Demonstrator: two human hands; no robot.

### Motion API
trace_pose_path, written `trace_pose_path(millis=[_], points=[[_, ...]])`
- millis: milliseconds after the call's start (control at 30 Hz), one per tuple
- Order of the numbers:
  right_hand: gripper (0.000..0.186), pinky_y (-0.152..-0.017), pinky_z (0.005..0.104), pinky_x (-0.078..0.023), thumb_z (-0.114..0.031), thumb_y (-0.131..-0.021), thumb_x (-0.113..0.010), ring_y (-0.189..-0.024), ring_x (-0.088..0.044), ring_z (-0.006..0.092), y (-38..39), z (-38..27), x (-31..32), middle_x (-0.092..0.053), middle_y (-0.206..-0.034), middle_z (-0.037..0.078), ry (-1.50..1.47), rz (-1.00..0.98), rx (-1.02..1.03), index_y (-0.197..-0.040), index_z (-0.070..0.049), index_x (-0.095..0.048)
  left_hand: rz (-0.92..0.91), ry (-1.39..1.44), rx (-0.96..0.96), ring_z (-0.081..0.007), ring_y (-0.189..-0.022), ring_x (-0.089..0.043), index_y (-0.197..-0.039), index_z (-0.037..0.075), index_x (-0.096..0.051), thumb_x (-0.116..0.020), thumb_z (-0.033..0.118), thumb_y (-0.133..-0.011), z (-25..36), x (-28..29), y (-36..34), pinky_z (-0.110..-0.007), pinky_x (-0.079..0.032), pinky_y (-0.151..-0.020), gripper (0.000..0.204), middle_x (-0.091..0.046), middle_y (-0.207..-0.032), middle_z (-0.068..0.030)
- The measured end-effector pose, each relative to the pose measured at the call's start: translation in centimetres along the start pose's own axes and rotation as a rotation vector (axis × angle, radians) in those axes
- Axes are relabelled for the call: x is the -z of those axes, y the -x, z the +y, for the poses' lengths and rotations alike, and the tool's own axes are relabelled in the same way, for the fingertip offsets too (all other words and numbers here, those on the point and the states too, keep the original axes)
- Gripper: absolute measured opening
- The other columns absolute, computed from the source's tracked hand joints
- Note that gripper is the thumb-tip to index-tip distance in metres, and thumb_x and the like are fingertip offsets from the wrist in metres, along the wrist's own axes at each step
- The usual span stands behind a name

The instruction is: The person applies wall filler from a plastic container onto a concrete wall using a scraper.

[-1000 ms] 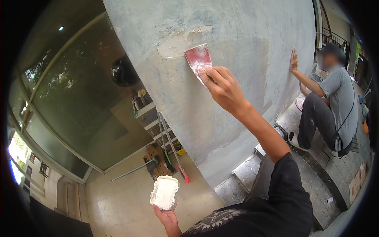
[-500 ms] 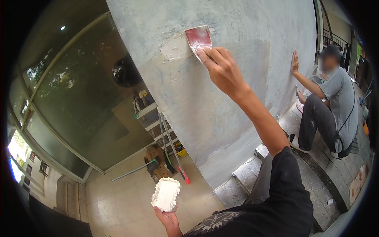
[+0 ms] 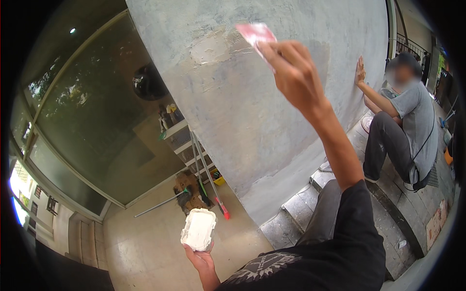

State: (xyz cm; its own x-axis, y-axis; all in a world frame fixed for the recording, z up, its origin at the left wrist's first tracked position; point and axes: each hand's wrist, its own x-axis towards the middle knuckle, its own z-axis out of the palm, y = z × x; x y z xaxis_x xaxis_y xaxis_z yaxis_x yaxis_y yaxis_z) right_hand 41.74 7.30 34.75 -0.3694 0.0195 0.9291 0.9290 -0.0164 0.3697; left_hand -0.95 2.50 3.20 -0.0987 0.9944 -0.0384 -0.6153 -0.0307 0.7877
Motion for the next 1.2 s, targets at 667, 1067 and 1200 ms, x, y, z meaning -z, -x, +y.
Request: trace_pose_path(millis=[667,1067,1200], points=[[0.033,-0.081,0.0336,-0.05,0.003,-0.075,-0.067,-0.09,-0.06,0.0219,0.1,0.7,0.2,-0.065,-0.095,0.004,0.039,0.075,0.003,-0.107,-0.001,-0.068,-0.095,-0.033,0.072,-0.0287,-0.125,-0.054,-0.146,0.014,-0.035,-0.047,0.057,-0.097,-1.5,1.0,-1.2,-0.047,-0.058,-0.082,0.066,-0.047,-0.144,-0.0088],[0.03,-0.083,0.035,-0.05,0.004,-0.077,-0.062,-0.089,-0.061,0.0243,4.1,-0.4,-1.8,-0.068,-0.102,0.009,-0.041,-0.154,-0.011,-0.106,0.0,-0.069,-0.094,-0.049,0.112,-0.0274,-0.127,-0.052,-0.146,0.015,-0.034,-0.045,0.058,-0.097,-2.0,1.3,-1.2,-0.05,-0.054,-0.086,0.066,-0.046,-0.146,-0.0064],[0.027,-0.082,0.0354,-0.051,0.004,-0.078,-0.063,-0.086,-0.062,0.0245,0.1,0.2,1.8,-0.07,-0.095,0.01,-0.044,-0.16,-0.008,-0.104,0.0,-0.069,-0.114,-0.041,0.1,-0.0275,-0.128,-0.052,-0.147,0.015,-0.034,-0.045,0.057,-0.097,-2.0,0.9,-1.7,-0.049,-0.055,-0.085,0.065,-0.046,-0.146,-0.0066]])
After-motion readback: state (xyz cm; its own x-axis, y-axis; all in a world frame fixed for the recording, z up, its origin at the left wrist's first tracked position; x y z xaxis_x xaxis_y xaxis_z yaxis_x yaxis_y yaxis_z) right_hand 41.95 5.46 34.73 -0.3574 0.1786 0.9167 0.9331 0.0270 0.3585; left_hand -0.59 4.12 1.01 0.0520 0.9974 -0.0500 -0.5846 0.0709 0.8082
